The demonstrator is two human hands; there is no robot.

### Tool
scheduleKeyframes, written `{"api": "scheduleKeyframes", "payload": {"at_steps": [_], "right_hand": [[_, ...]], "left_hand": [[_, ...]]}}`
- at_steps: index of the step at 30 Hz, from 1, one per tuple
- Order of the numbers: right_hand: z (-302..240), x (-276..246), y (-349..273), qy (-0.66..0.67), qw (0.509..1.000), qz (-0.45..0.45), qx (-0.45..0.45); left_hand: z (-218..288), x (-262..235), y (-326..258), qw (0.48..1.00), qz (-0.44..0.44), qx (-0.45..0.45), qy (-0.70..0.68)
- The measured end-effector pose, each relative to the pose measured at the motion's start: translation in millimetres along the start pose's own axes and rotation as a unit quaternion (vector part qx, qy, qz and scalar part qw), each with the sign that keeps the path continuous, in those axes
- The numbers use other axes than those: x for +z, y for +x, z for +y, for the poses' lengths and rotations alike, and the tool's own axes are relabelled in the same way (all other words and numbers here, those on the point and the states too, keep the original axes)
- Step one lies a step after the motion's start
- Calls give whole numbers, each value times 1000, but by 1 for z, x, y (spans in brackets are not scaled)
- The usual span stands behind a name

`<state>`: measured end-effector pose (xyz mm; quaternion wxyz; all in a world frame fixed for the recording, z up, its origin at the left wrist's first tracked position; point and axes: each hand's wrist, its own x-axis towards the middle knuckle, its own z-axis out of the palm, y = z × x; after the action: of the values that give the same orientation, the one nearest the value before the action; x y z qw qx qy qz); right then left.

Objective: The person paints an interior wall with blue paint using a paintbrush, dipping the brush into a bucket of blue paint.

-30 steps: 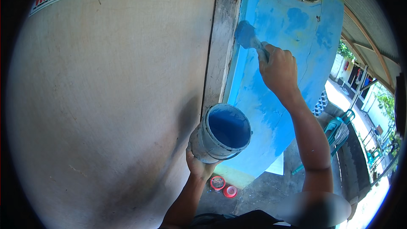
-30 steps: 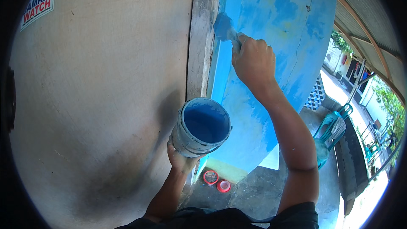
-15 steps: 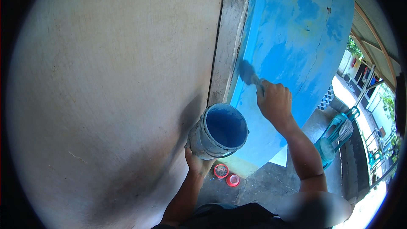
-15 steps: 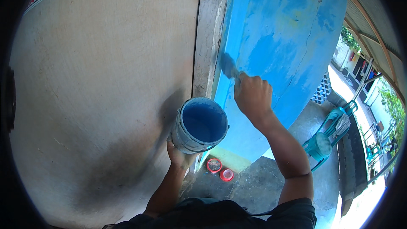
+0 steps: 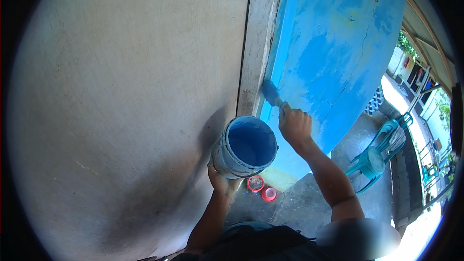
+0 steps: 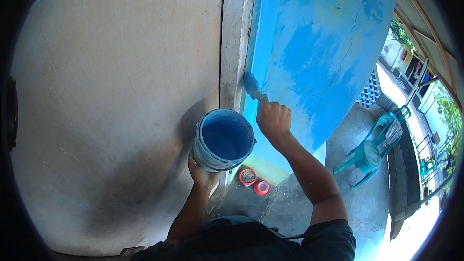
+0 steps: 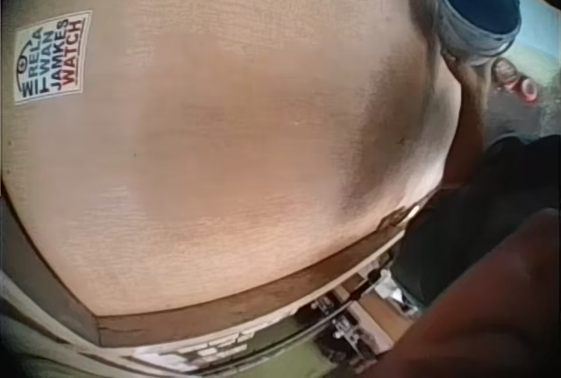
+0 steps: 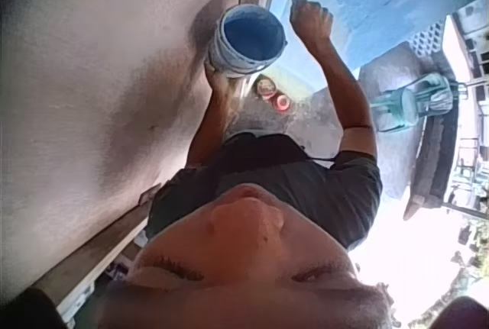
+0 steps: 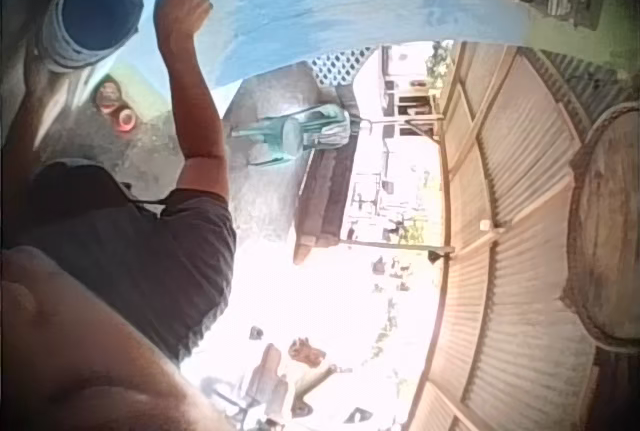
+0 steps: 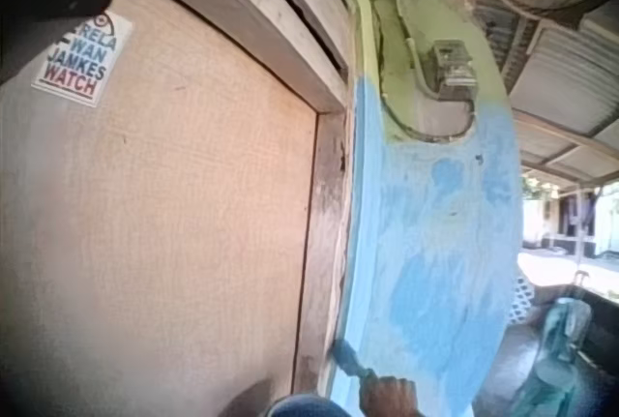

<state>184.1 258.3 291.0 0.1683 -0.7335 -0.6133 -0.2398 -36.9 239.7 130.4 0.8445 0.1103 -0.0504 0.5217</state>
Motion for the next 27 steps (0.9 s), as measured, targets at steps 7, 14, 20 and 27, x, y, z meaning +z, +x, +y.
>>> {"api": "scheduleKeyframes", "payload": {"at_steps": [7, 14, 20, 27], "right_hand": [[-3, -86, 79, 22, 988, 152, -31], [-11, -24, 36, -15, 994, 107, 12], [-10, 20, -12, -22, 999, -19, 25], [-9, -70, 56, 6, 999, 39, 28]], "left_hand": [[-4, -17, -5, 1000, 13, -12, -11], [0, -22, -9, 1000, 18, -1, -21], [9, -9, -19, 998, -6, -37, -41], [4, -15, -20, 999, 33, -29, -9]]}}
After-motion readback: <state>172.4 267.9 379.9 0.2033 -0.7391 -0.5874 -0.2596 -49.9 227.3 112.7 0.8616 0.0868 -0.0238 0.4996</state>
